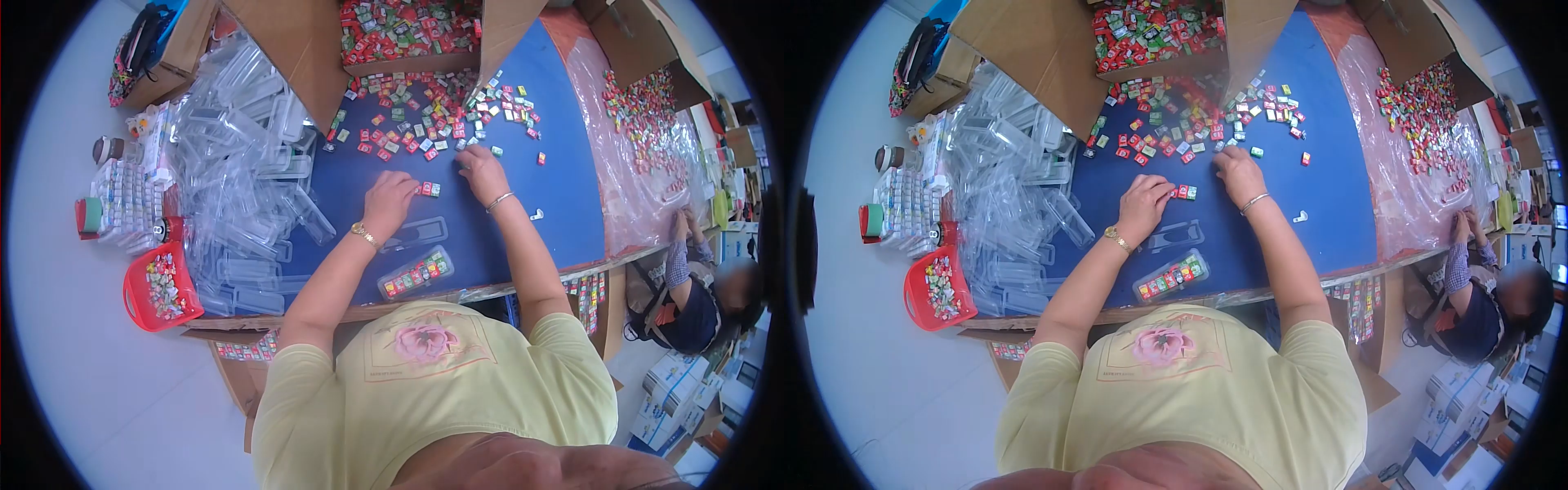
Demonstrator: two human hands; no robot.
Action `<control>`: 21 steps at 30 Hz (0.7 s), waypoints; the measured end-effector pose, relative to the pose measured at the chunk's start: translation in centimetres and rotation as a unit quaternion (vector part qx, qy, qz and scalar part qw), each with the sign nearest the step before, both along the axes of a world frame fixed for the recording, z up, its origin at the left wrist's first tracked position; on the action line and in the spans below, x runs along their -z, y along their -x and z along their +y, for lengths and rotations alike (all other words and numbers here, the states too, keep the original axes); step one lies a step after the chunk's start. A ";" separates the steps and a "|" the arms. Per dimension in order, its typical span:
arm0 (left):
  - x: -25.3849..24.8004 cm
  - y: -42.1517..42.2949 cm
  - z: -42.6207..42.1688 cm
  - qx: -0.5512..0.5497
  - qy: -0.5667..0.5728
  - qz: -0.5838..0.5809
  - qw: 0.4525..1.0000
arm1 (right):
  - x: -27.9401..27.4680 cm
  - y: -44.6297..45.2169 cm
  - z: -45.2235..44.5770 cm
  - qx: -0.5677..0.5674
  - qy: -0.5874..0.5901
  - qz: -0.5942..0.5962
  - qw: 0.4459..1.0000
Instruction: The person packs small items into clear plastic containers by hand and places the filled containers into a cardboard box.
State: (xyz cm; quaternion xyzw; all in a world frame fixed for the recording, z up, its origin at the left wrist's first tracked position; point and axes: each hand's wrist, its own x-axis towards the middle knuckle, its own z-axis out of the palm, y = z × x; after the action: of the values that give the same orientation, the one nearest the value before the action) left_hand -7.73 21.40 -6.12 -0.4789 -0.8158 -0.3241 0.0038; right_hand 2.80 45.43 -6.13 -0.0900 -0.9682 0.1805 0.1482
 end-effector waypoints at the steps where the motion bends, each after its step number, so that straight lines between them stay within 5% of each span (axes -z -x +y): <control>1: -0.2 0.1 -0.3 -0.001 -0.001 0.000 1.000 | -0.6 0.0 -0.2 -0.001 -0.001 0.000 1.000; 6: -0.6 -0.6 -1.8 -0.100 0.063 0.005 0.993 | -2.7 0.4 -4.2 -0.034 0.141 -0.037 0.989; 8: -0.5 -1.0 -1.8 -0.125 0.073 0.006 0.989 | -2.9 1.3 -6.8 -0.059 0.135 -0.025 0.989; 11: -0.6 -1.6 -1.7 -0.153 0.077 0.002 0.985 | -3.1 2.2 -9.1 -0.086 -0.039 -0.089 0.992; 18: -0.8 -0.4 -4.5 -0.061 0.056 -0.021 0.996 | -3.3 1.6 -4.4 0.044 0.072 -0.041 0.996; 21: -0.3 1.5 -4.8 -0.069 0.049 -0.026 0.996 | -1.4 3.3 -2.7 0.056 0.031 0.022 0.998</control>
State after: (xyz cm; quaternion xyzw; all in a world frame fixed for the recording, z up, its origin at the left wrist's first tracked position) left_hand -9.26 16.60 -5.82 -0.4122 -0.8617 -0.2954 -0.0184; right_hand -0.47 42.77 -4.68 -0.1450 -0.9519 0.2042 0.1765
